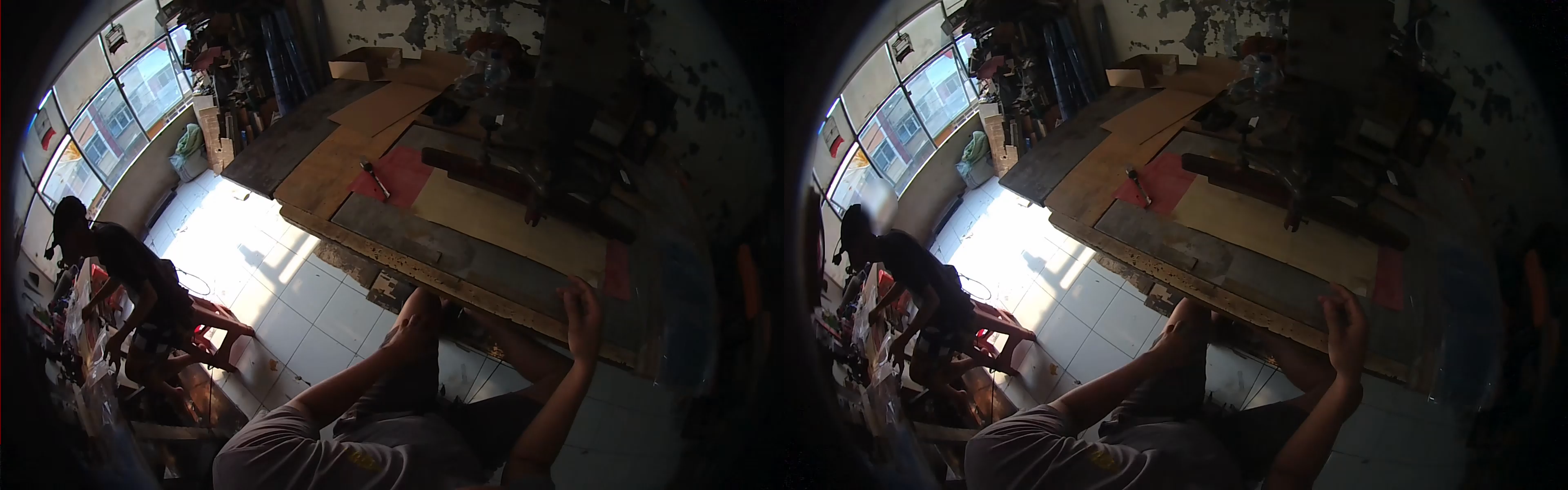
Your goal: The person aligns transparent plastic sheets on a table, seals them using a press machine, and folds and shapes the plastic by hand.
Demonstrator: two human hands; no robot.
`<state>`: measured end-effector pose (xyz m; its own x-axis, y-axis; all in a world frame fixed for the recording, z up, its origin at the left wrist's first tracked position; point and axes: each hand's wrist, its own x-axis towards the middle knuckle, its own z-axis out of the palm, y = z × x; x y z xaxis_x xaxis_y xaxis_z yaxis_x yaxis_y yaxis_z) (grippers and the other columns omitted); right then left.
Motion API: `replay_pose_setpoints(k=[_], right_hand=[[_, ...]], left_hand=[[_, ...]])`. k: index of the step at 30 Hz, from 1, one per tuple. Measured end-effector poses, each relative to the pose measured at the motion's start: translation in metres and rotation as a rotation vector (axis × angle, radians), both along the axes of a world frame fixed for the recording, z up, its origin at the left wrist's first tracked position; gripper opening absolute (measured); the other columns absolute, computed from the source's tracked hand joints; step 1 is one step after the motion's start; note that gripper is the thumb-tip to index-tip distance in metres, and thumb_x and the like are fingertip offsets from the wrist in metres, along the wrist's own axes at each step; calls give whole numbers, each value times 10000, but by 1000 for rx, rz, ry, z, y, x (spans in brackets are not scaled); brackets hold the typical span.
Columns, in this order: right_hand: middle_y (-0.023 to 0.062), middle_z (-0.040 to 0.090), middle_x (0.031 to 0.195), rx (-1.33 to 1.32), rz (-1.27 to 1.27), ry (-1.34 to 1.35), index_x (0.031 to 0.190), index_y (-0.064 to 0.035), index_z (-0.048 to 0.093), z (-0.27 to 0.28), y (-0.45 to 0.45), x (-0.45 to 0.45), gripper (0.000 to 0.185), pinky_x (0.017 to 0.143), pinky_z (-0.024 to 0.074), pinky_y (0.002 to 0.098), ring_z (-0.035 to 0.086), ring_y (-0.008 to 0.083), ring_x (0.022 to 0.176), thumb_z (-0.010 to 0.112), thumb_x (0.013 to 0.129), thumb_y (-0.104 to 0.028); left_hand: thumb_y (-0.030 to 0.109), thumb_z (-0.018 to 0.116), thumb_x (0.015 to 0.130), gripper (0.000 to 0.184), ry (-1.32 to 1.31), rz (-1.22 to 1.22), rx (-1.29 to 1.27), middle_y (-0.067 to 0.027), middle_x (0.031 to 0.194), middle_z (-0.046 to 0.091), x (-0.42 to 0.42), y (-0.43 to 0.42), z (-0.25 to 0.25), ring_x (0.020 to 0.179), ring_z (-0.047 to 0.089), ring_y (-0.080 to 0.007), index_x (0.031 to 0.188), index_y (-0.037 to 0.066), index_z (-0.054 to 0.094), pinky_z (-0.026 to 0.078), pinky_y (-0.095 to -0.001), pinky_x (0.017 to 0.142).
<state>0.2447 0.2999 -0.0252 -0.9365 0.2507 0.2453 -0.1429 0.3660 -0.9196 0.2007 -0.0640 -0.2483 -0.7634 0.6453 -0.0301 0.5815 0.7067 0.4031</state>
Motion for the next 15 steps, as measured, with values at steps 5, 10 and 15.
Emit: replay_pose_setpoints(k=[5,10,15], right_hand=[[40,734,1055,-50,-3,26,1358,-14,636,-3,1,-2,354,973,484,295,664,108,1042,639,1066,-215],[54,731,1050,-43,-11,25,1350,4,636,1,3,-1,373,1001,483,309,658,124,1045,649,1059,-229],[61,732,1036,0,-28,37,1344,6,640,-1,1,-4,357,998,484,321,659,129,1021,647,1054,-202]], left_hand=[[160,659,860,668,-78,52,-78,-237,1398,439,-7,19,13,1248,478,-467,1490,102,445,489,-677,951],[222,817,758,764,-144,-35,-66,-220,1458,411,12,-24,46,1432,374,-451,1455,172,508,395,-649,1107],[210,845,715,696,-139,18,-31,-213,1438,431,37,-50,62,1438,372,-440,1361,166,590,374,-597,1129]])
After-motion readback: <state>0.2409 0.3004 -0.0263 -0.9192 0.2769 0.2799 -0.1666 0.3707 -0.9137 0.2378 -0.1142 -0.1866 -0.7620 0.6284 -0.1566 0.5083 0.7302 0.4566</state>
